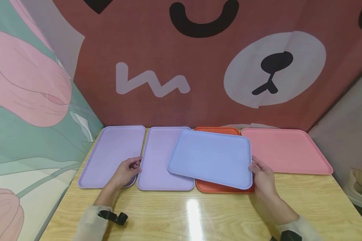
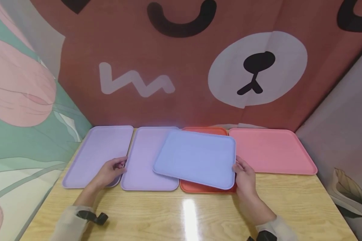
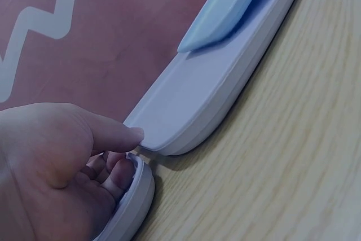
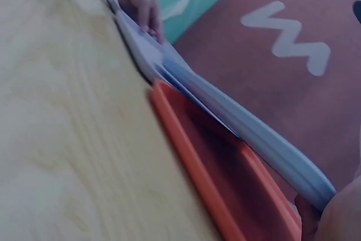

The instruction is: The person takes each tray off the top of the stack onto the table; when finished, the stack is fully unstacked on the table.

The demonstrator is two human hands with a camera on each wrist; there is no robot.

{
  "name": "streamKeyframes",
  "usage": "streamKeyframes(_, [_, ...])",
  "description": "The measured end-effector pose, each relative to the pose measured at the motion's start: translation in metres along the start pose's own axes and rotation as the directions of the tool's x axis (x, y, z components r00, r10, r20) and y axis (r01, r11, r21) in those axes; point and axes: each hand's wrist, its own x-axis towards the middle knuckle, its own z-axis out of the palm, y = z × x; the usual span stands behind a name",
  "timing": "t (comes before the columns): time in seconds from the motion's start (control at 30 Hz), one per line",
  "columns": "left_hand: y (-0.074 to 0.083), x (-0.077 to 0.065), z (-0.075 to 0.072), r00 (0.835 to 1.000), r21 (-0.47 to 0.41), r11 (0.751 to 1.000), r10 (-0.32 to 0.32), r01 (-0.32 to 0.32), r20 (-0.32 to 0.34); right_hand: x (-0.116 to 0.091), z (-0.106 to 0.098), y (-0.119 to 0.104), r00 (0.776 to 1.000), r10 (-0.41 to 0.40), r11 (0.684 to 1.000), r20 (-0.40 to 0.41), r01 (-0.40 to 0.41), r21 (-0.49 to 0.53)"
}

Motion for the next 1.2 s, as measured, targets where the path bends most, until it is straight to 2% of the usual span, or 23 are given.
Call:
streamKeyframes(0.2, [-0.002, 0.000, -0.001, 1.000, 0.001, 1.000, -0.002, 0.002, -0.005, 0.012, -0.024, -0.008, 1.000, -0.006, 1.000, -0.008, 0.006, 0.004])
streamKeyframes(0.33, [-0.001, -0.002, -0.001, 1.000, -0.016, 1.000, 0.000, 0.000, -0.005, 0.020, -0.046, -0.011, 0.999, 0.003, 0.999, 0.040, -0.002, -0.032])
streamKeyframes(0.43, [0.000, -0.004, -0.001, 1.000, -0.026, 1.000, 0.005, -0.005, 0.000, 0.026, -0.068, -0.015, 0.993, -0.020, 1.000, 0.120, 0.022, -0.016])
streamKeyframes(0.57, [-0.001, -0.004, 0.000, 1.000, -0.032, 0.999, 0.010, -0.010, 0.003, 0.034, -0.103, -0.021, 0.971, -0.065, 0.996, 0.230, 0.048, 0.081])
streamKeyframes(0.7, [-0.003, -0.005, -0.001, 1.000, -0.026, 1.000, 0.010, -0.010, 0.005, 0.044, -0.140, -0.025, 0.947, -0.098, 0.987, 0.306, 0.054, 0.150])
streamKeyframes(0.93, [-0.004, -0.005, -0.003, 1.000, -0.011, 1.000, -0.002, 0.002, 0.001, 0.059, -0.200, -0.029, 0.890, -0.108, 0.985, 0.443, 0.035, 0.171])
streamKeyframes(1.0, [-0.004, -0.005, -0.004, 1.000, -0.010, 1.000, -0.003, 0.003, 0.001, 0.063, -0.215, -0.029, 0.880, -0.105, 0.986, 0.463, 0.030, 0.167])
streamKeyframes(1.13, [-0.003, -0.006, -0.003, 1.000, -0.005, 1.000, -0.007, 0.007, -0.005, 0.070, -0.240, -0.027, 0.875, -0.118, 0.985, 0.470, 0.044, 0.166])
streamKeyframes(1.2, [-0.002, -0.006, -0.003, 1.000, -0.002, 1.000, -0.010, 0.010, -0.009, 0.072, -0.252, -0.025, 0.885, -0.112, 0.986, 0.451, 0.043, 0.160])
